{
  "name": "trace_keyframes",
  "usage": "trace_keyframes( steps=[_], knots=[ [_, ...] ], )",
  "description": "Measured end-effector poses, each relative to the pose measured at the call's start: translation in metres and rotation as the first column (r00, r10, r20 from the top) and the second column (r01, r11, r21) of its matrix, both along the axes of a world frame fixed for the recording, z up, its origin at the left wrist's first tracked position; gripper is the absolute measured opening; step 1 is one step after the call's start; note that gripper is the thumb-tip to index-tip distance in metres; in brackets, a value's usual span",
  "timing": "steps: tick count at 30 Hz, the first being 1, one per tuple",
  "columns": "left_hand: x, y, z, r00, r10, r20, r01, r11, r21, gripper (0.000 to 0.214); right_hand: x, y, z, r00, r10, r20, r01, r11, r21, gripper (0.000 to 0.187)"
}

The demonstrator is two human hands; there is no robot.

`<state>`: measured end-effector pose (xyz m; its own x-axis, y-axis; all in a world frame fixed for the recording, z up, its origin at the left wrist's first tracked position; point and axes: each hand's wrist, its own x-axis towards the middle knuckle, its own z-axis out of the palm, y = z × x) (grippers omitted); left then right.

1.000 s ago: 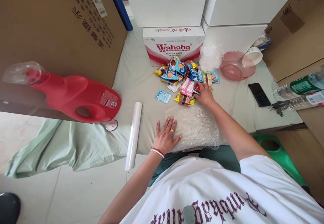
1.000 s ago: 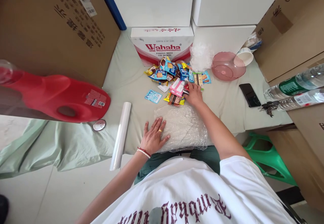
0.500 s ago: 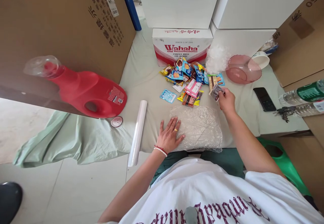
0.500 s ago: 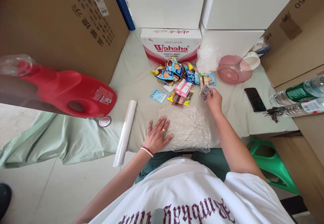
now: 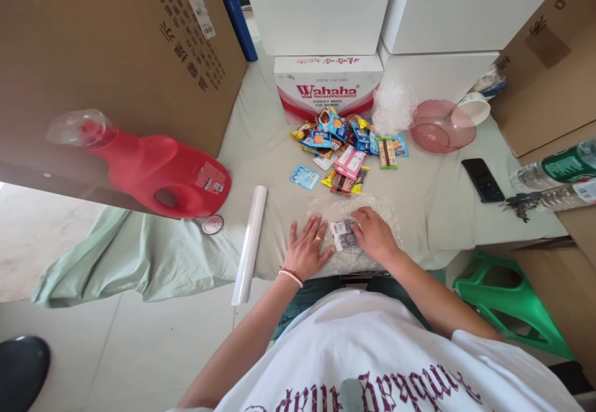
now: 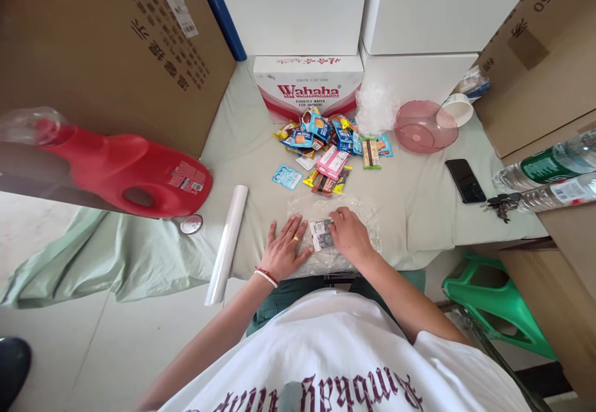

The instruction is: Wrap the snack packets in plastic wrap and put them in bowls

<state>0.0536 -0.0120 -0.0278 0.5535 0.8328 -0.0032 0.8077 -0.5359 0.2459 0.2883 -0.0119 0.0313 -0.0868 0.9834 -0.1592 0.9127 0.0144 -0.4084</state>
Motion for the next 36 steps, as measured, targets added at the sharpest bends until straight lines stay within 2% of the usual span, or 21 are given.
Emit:
trace_keyframes(
  steps=[2, 4, 6, 11, 14, 16, 19, 22, 25, 27, 28, 30, 32, 34, 36],
  knots=[
    [0.0, 0.0, -0.001, 1.0, -0.001, 0.003, 0.001, 1.0, 0.008, 0.076, -0.003, -0.008, 0.003, 0.984, 0.161, 0.076, -0.163, 0.986, 0.023, 0.047],
    [-0.001, 0.0, -0.001, 1.0, -0.001, 0.009, 0.0, 1.0, 0.018, 0.085, -0.002, -0.014, 0.002, 0.949, 0.287, 0.128, -0.286, 0.958, -0.025, 0.06],
    [-0.002, 0.0, -0.003, 1.0, 0.002, 0.013, -0.002, 1.0, 0.026, 0.096, 0.001, -0.018, -0.001, 0.936, 0.312, 0.165, -0.305, 0.95, -0.068, 0.066],
    [-0.002, 0.0, -0.002, 1.0, -0.007, -0.018, 0.007, 1.0, 0.005, 0.099, 0.01, -0.019, -0.009, 0.95, 0.252, 0.185, -0.24, 0.967, -0.084, 0.063],
    [-0.001, 0.0, -0.001, 0.999, -0.005, -0.041, 0.004, 1.0, -0.018, 0.101, 0.017, -0.015, -0.01, 0.962, 0.259, 0.082, -0.25, 0.963, -0.104, 0.063],
    [-0.002, 0.001, 0.0, 0.999, -0.004, -0.047, 0.003, 1.0, -0.021, 0.106, 0.029, -0.006, -0.01, 0.975, 0.222, -0.025, -0.223, 0.969, -0.111, 0.053],
    [-0.002, 0.001, -0.001, 0.999, -0.018, -0.043, 0.018, 1.0, -0.016, 0.109, 0.056, 0.02, -0.007, 0.997, 0.034, -0.064, -0.037, 0.998, -0.048, 0.036],
    [-0.003, 0.001, 0.0, 0.999, -0.025, -0.037, 0.024, 0.999, -0.021, 0.109, 0.085, 0.063, 0.001, 0.989, -0.132, -0.059, 0.139, 0.98, 0.14, 0.04],
    [-0.003, 0.002, 0.001, 0.999, -0.021, -0.035, 0.02, 1.0, -0.021, 0.108, 0.109, 0.109, 0.009, 0.963, -0.166, -0.213, 0.233, 0.909, 0.346, 0.051],
    [-0.003, 0.001, 0.0, 1.0, -0.02, -0.024, 0.019, 1.0, -0.025, 0.107, 0.124, 0.131, 0.011, 0.892, -0.224, -0.394, 0.389, 0.824, 0.412, 0.053],
    [-0.003, 0.001, 0.0, 1.0, -0.02, -0.017, 0.019, 0.999, -0.028, 0.106, 0.131, 0.137, 0.01, 0.818, -0.28, -0.502, 0.502, 0.772, 0.389, 0.051],
    [-0.004, 0.001, -0.001, 1.0, -0.018, -0.005, 0.018, 0.999, -0.031, 0.107, 0.147, 0.142, 0.004, 0.621, -0.402, -0.672, 0.705, 0.662, 0.255, 0.045],
    [-0.004, 0.001, -0.002, 1.0, -0.016, 0.001, 0.016, 0.999, -0.029, 0.108, 0.162, 0.134, -0.006, 0.467, -0.503, -0.727, 0.809, 0.574, 0.123, 0.037],
    [-0.005, 0.002, -0.003, 1.0, -0.019, 0.005, 0.019, 0.999, -0.03, 0.108, 0.172, 0.12, -0.018, 0.414, -0.567, -0.712, 0.851, 0.518, 0.083, 0.032],
    [-0.005, 0.002, -0.003, 1.0, -0.027, 0.01, 0.028, 0.999, -0.035, 0.108, 0.176, 0.106, -0.03, 0.442, -0.6, -0.667, 0.856, 0.504, 0.114, 0.032]
  ],
)
